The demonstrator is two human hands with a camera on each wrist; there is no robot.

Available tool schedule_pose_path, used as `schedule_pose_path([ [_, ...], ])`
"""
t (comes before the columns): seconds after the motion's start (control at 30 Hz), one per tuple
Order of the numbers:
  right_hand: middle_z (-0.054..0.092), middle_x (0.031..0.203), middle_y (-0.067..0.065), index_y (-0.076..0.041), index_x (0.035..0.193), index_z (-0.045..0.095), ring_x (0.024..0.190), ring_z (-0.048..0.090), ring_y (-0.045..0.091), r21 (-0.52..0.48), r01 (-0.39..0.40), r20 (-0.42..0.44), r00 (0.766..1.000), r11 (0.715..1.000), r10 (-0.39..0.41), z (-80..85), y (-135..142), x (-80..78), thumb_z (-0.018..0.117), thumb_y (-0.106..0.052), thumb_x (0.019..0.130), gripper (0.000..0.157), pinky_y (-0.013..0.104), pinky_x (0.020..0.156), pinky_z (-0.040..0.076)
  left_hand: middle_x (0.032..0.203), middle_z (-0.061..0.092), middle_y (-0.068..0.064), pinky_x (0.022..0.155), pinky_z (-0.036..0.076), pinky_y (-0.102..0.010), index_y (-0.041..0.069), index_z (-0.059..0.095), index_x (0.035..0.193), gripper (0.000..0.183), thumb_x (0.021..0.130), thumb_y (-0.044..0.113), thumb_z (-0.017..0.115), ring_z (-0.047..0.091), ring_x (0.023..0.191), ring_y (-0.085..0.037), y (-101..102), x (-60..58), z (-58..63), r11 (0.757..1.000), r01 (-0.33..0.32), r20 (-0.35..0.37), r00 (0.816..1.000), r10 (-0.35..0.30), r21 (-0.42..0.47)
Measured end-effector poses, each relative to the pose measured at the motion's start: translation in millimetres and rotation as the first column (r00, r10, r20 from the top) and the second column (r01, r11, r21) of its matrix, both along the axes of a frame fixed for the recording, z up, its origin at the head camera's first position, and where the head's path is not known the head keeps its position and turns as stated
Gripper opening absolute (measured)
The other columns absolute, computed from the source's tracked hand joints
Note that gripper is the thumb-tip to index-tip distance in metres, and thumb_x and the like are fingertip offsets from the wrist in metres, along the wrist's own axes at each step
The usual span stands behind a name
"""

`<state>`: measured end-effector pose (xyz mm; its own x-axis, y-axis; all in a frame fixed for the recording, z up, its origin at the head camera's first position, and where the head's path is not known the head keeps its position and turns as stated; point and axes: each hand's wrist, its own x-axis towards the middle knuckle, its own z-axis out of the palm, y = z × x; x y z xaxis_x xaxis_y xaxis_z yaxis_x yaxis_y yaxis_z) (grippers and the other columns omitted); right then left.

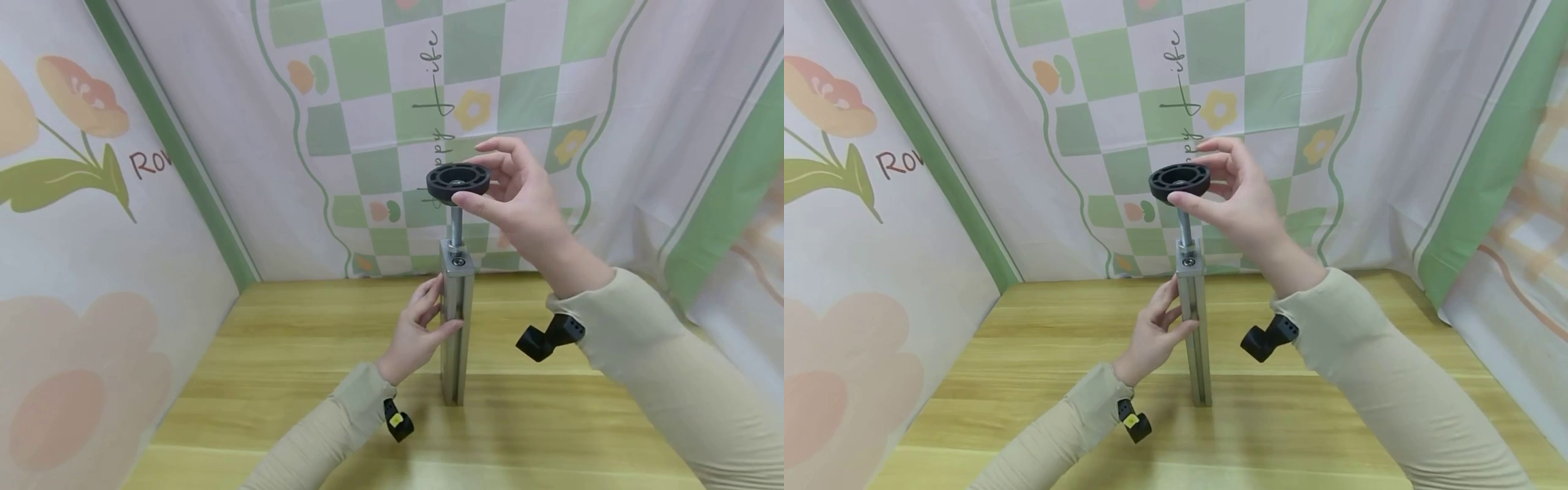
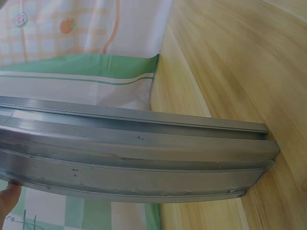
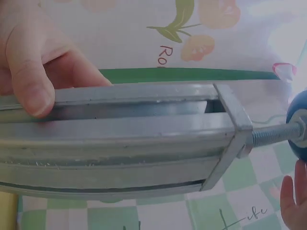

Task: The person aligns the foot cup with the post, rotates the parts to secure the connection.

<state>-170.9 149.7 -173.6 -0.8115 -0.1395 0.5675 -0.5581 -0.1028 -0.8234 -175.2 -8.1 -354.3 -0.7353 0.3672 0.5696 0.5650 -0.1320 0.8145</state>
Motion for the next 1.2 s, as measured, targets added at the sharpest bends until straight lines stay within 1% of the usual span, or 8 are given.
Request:
schedule_pose_path([
  [0.13,0.061,0.103,-0.003,-0.014,0.116,0.048,0.088,0.061,0.012,0.067,0.155,-0.028,0.988,0.986,-0.153,-0.4,-5.4,2.8,0.075,0.0,0.078,0.049,0.016,0.082,0.049,0.147,0.028,-0.025,0.102,0.045,-0.036,-0.007,0.026,0.143,0.07,0.083,-0.013,0.062,0.036,0.133,-0.035,-0.2,0.6,-0.4,1.0,0.0,0.003,1.0,0.0,0.0],
  [0.27,0.06,0.1,-0.006,-0.014,0.113,0.049,0.091,0.058,0.012,0.135,0.315,-0.085,0.948,0.94,-0.305,-1.6,-12.3,5.5,0.078,-0.006,0.075,0.049,0.02,0.084,0.046,0.147,0.028,-0.024,0.102,0.045,-0.038,-0.007,0.026,0.143,0.071,0.083,-0.013,0.062,0.037,0.132,-0.035,-0.7,0.6,-0.9,1.0,-0.001,-0.004,1.0,0.001,0.001],
  [0.57,0.054,0.099,-0.006,-0.013,0.114,0.049,0.095,0.052,0.01,0.147,0.394,-0.131,0.917,0.907,-0.377,-2.7,-17.5,7.6,0.08,-0.007,0.073,0.052,0.021,0.085,0.043,0.146,0.029,-0.024,0.101,0.046,-0.037,-0.007,0.027,0.143,0.07,0.083,-0.013,0.062,0.038,0.131,-0.036,-0.9,-0.6,-2.0,1.0,0.0,-0.011,1.0,0.0,0.002],
  [0.67,0.053,0.099,-0.003,-0.013,0.117,0.046,0.095,0.052,0.012,0.112,0.296,-0.127,0.951,0.949,-0.281,-1.8,-13.4,5.5,0.075,0.0,0.075,0.053,0.021,0.086,0.042,0.146,0.029,-0.024,0.101,0.046,-0.039,-0.008,0.027,0.143,0.069,0.083,-0.013,0.062,0.038,0.131,-0.036,-0.9,-0.4,-1.6,1.0,0.004,-0.006,1.0,-0.004,0.0],
  [0.8,0.051,0.112,0.004,-0.015,0.125,0.041,0.1,0.054,0.014,0.01,-0.005,-0.069,0.998,1.0,0.006,-2.0,-4.7,-3.2,0.059,0.001,0.085,0.047,0.02,0.09,0.043,0.146,0.029,-0.025,0.1,0.045,-0.043,-0.008,0.026,0.143,0.07,0.083,-0.014,0.062,0.038,0.13,-0.037,-0.7,-0.7,-0.7,1.0,0.006,-0.01,1.0,-0.006,0.001],
  [1.0,0.052,0.125,0.009,-0.01,0.134,0.037,0.114,0.054,0.018,-0.075,-0.381,-0.021,0.925,0.922,0.38,-8.0,5.7,-22.9,0.052,-0.019,0.091,0.046,0.029,0.104,0.037,0.146,0.028,-0.025,0.102,0.044,-0.044,-0.008,0.026,0.143,0.07,0.083,-0.014,0.062,0.039,0.129,-0.038,-0.9,-0.9,1.3,1.0,0.008,-0.004,1.0,-0.008,-0.002],
  [1.1,0.052,0.128,0.01,-0.008,0.137,0.035,0.119,0.051,0.02,-0.068,-0.462,-0.019,0.887,0.884,0.462,-11.0,8.8,-28.1,0.048,-0.023,0.092,0.049,0.031,0.107,0.035,0.146,0.028,-0.025,0.102,0.044,-0.045,-0.007,0.026,0.143,0.07,0.083,-0.013,0.062,0.04,0.128,-0.038,-0.9,-1.1,0.7,1.0,0.01,-0.003,1.0,-0.01,-0.001],
  [1.2,0.051,0.128,0.01,-0.008,0.137,0.037,0.119,0.049,0.02,-0.045,-0.476,-0.015,0.88,0.878,0.476,-12.0,9.9,-29.4,0.04,-0.02,0.093,0.046,0.03,0.106,0.035,0.146,0.028,-0.025,0.102,0.044,-0.046,-0.007,0.026,0.143,0.07,0.083,-0.013,0.062,0.041,0.128,-0.038,-0.7,-1.2,0.0,1.0,0.01,-0.005,1.0,-0.01,0.0],
])
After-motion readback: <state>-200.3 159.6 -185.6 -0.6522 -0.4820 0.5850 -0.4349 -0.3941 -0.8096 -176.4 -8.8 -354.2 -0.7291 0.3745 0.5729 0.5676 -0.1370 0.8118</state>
